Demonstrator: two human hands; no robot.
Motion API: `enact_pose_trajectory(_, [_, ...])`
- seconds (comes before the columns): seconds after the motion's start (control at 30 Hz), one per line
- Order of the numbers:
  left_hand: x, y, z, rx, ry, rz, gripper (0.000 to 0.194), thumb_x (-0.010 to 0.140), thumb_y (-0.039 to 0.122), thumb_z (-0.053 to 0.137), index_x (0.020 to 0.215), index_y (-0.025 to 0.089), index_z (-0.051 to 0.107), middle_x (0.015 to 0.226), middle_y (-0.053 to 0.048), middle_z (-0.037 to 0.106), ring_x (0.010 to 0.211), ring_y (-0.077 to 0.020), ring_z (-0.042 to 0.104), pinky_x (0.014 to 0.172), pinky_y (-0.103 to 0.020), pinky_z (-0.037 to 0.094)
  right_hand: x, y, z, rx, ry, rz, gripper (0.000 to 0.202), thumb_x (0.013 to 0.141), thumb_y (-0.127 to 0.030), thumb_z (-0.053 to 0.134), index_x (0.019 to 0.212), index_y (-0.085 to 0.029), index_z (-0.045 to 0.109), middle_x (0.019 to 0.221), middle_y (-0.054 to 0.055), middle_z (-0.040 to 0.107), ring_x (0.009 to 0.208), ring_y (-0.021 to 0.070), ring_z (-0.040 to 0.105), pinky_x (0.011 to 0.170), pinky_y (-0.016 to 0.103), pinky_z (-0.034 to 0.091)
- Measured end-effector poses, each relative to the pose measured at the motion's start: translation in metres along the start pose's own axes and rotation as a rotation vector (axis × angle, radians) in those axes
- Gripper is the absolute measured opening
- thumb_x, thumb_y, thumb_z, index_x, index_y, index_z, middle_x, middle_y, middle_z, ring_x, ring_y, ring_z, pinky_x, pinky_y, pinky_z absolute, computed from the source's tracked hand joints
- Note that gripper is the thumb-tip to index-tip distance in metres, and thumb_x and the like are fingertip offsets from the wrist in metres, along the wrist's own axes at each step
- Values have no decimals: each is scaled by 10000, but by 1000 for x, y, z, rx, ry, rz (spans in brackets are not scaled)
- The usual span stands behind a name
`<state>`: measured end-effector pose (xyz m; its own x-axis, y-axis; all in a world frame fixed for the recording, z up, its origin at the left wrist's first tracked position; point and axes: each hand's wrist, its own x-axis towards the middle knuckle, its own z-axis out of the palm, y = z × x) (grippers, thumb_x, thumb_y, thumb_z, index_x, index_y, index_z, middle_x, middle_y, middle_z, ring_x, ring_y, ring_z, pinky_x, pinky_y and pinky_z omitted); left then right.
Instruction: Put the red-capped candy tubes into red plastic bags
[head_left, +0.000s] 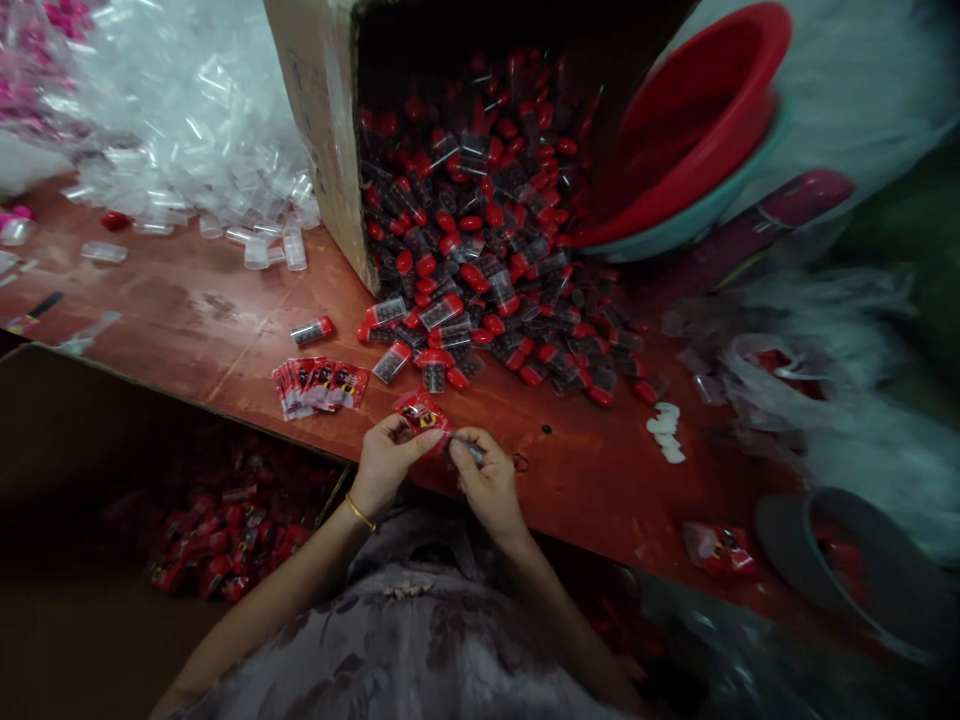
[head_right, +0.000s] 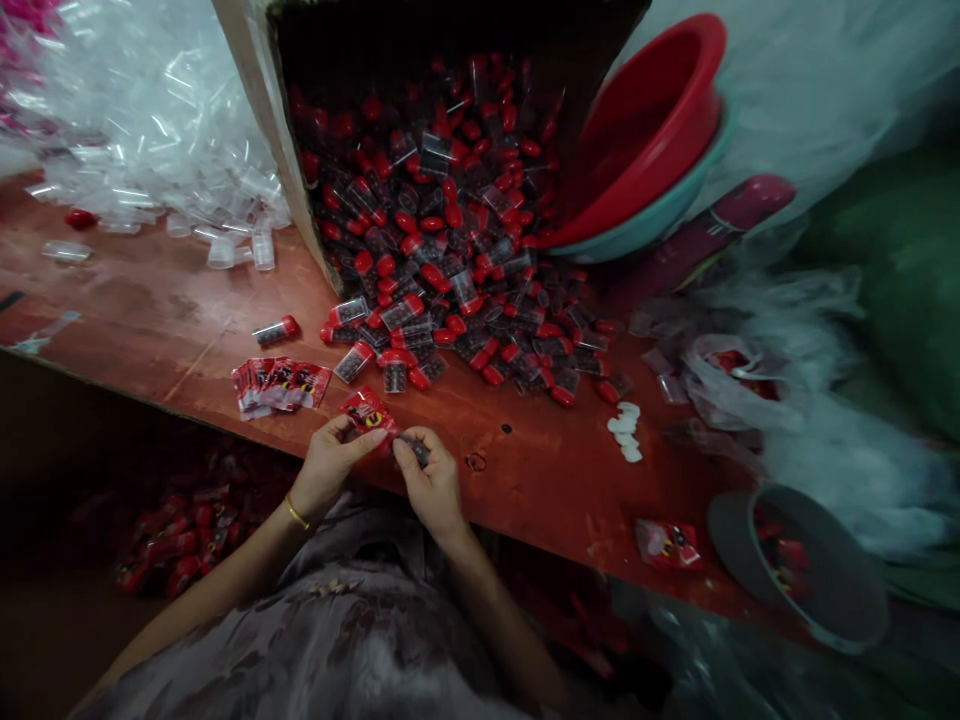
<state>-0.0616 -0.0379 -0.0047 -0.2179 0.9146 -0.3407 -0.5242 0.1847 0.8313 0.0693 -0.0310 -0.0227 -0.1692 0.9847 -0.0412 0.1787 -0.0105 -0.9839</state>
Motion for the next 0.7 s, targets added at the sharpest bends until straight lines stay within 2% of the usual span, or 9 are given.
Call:
enact_pose_trajectory(0.1, [-2,-9,4,-88,54,-8,318,504,261,827,756,134,680,747,-22,703,665,-119,615,730,-263,486,-2,7,9,12,81,-14,256,830,-451,519,871,-199,548,601,-37,501,483,90,438,440,200,350])
enact_pose_trajectory(0.2, [-3,-13,8,-150,80,-18,351,487,271,834,773,135,682,775,-27,706,694,-120,621,762,-262,476,-1,8,12,40,99,-9,242,840,-442,508,890,-206,530,573,-50,477,457,87,425,422,199,345])
enact_pose_trajectory(0.27, [-2,-13,7,-157,84,-42,358,498,299,829,778,130,682,770,-30,702,682,-118,617,743,-256,473,0,6,10,90,23,17,234,855,-438,481,906,-212,514,542,-68,447,426,80,405,409,196,340])
enact_pose_trajectory(0.4, [0,-12,2,-127,64,-85,329,554,346,800,753,119,669,705,-20,675,599,-95,578,639,-223,459,4,1,3,179,-248,60,219,877,-430,434,930,-223,479,612,-66,499,396,59,393,397,189,348])
enact_pose_trajectory(0.53, [1,-14,-3,-100,-27,-104,314,567,327,796,754,116,659,648,-1,633,561,-79,542,591,-201,440,3,2,6,124,-215,45,209,877,-421,462,946,-224,470,581,-81,467,386,52,383,387,174,338])
enact_pose_trajectory(0.6, [0,-14,-5,-86,-65,-136,315,564,333,796,744,118,651,581,18,588,511,-73,515,529,-190,415,1,3,10,189,-212,72,230,868,-446,470,944,-229,453,616,-77,488,375,47,395,377,174,340])
enact_pose_trajectory(0.7, [-1,-13,-6,-113,-36,-164,356,558,376,793,753,116,648,575,15,579,477,-72,499,480,-191,392,0,1,13,317,-252,130,289,842,-487,490,971,-234,442,738,-48,563,381,48,468,391,190,382])
